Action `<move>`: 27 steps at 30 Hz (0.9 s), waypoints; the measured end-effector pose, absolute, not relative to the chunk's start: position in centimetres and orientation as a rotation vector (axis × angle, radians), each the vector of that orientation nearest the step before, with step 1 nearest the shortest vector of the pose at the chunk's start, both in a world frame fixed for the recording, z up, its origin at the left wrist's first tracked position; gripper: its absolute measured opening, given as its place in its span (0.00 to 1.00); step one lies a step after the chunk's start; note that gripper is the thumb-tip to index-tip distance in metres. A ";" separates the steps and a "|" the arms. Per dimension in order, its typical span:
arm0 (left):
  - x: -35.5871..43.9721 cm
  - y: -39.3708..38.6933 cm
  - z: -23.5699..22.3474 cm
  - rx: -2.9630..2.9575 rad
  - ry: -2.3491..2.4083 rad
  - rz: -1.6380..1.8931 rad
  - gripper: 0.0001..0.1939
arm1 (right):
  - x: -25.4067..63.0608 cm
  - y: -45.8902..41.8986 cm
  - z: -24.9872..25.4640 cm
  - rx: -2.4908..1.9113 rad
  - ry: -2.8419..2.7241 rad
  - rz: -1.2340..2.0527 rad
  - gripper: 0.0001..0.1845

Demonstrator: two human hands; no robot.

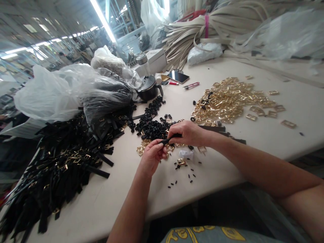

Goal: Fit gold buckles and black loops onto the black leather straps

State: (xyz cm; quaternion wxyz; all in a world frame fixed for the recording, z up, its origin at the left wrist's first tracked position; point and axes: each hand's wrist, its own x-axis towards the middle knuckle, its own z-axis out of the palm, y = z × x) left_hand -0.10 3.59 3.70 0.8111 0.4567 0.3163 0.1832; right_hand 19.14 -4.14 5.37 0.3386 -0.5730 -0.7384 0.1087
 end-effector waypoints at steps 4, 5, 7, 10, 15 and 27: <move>0.2 3.1 3.7 1.377 0.707 0.641 0.13 | 18.8 -4.2 5.3 -1.572 -1.939 0.201 0.04; 0.2 3.0 3.7 1.507 0.696 0.716 0.11 | 18.7 -4.2 5.2 -1.586 -1.939 0.191 0.04; 0.3 2.8 4.0 1.720 0.666 0.821 0.07 | 18.5 -4.2 5.1 -1.608 -1.937 0.185 0.04; 0.2 2.6 4.4 1.876 0.635 0.875 0.04 | 18.3 -4.1 4.9 -1.619 -1.930 0.191 0.03; -0.9 2.8 4.8 1.896 0.564 1.055 0.02 | 18.4 -4.0 5.1 -1.689 -1.900 0.178 0.03; 0.1 4.7 3.3 1.175 0.775 0.695 0.16 | 18.3 -4.2 5.1 -1.530 -1.850 0.147 0.05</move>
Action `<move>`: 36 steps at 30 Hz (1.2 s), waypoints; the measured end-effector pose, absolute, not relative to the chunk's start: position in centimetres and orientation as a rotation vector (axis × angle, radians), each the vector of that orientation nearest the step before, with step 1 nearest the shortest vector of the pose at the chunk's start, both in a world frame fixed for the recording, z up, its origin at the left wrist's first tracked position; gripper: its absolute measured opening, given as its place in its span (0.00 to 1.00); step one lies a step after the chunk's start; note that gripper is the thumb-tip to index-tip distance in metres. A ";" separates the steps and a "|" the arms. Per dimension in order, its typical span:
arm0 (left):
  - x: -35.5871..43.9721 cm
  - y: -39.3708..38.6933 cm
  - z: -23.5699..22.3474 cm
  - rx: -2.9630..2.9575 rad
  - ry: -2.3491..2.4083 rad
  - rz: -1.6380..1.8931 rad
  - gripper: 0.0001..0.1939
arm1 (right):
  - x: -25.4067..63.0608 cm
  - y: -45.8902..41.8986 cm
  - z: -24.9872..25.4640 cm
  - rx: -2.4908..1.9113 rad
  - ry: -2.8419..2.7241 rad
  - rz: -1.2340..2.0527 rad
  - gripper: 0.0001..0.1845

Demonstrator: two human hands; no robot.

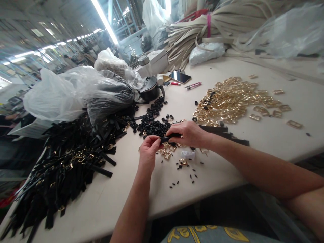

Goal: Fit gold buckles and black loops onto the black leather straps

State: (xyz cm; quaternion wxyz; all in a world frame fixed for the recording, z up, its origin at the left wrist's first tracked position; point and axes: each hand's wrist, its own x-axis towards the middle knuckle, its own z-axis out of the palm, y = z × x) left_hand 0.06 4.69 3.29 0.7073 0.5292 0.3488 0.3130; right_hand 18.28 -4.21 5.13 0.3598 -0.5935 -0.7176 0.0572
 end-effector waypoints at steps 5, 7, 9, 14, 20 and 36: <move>0.1 4.6 3.5 1.007 0.748 0.621 0.17 | 18.2 -4.2 4.8 -1.399 -1.822 0.204 0.09; 0.0 4.7 3.4 0.965 0.739 0.599 0.17 | 18.1 -4.2 4.8 -1.345 -1.802 0.233 0.08; 0.0 4.7 3.3 0.947 0.737 0.587 0.18 | 18.1 -4.2 5.0 -1.301 -1.793 0.273 0.07; -0.1 4.7 3.3 0.949 0.741 0.596 0.18 | 18.2 -4.4 5.9 -1.221 -1.798 0.352 0.13; 0.2 4.3 2.9 1.012 0.740 0.618 0.18 | 17.8 -4.5 5.5 -1.390 -1.810 0.150 0.09; 0.3 3.5 3.1 1.110 0.713 0.672 0.21 | 17.3 -4.4 5.0 -1.414 -1.942 0.003 0.07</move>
